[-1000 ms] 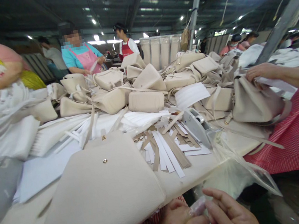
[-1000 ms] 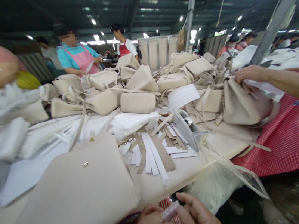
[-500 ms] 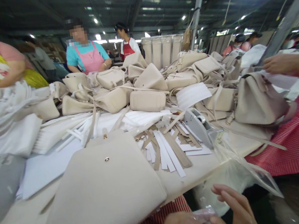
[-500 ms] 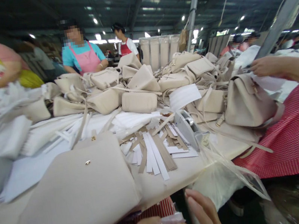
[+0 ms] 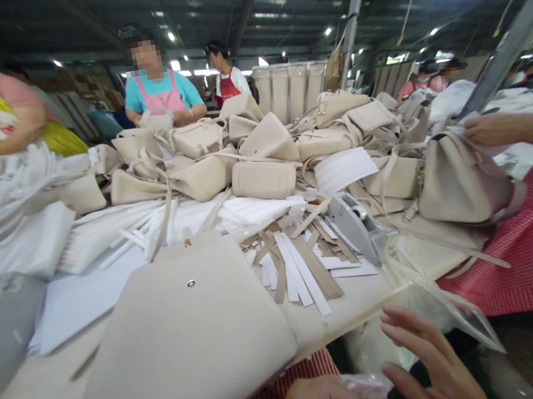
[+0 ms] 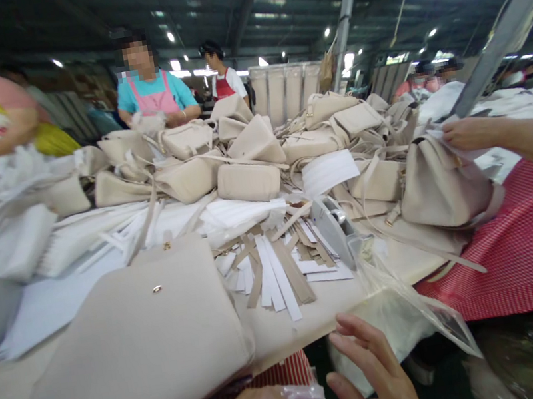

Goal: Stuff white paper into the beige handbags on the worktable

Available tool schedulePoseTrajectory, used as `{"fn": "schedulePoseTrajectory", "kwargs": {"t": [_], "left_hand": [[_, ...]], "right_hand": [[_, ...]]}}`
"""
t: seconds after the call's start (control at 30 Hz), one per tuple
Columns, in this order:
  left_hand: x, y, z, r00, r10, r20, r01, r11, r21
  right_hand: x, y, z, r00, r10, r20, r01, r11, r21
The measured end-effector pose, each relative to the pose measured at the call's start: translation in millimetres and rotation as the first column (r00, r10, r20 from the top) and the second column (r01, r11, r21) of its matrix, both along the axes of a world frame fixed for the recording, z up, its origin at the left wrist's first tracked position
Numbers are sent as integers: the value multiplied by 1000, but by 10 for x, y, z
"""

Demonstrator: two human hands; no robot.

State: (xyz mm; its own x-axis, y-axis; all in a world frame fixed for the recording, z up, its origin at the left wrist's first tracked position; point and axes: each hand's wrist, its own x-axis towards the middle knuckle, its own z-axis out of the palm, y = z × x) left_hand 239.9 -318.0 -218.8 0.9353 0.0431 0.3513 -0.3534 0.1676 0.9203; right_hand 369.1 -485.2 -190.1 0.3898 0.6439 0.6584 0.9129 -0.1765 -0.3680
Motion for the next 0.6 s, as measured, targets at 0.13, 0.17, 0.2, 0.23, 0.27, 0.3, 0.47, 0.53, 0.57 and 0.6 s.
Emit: {"fn": "schedulePoseTrajectory", "kwargs": {"t": [0.13,0.17,0.2,0.23,0.27,0.3,0.47,0.53,0.57,0.6], "left_hand": [[1,8,50,1000,1,-4,-1,999,49],[1,4,57,1000,3,-15,-2,997,72],[2,2,60,1000,1,-26,2,994,107],[4,3,58,999,-3,-36,8,989,147],[8,11,52,999,-14,-39,21,982,188],[13,25,43,999,-29,-40,37,973,227],[39,147,-10,993,-108,-46,117,940,320],[45,177,-19,987,-152,-47,159,927,339],[42,185,-18,984,-169,-49,176,922,346],[33,191,-11,983,-178,-53,185,919,349]], "right_hand": [[-11,-47,186,989,140,-53,-143,988,-59],[-13,-28,223,987,159,-28,-160,985,-61],[-15,-1,255,985,174,5,-173,983,-58],[-18,31,285,981,189,35,-187,981,-56],[-24,64,312,978,200,55,-197,979,-53],[-32,95,336,977,206,59,-203,978,-53],[-120,199,346,957,235,-170,-242,970,-25],[-164,219,291,902,276,-332,-275,960,52],[-188,225,262,860,294,-417,-286,955,82],[-217,227,236,816,298,-495,-291,952,93]]}}
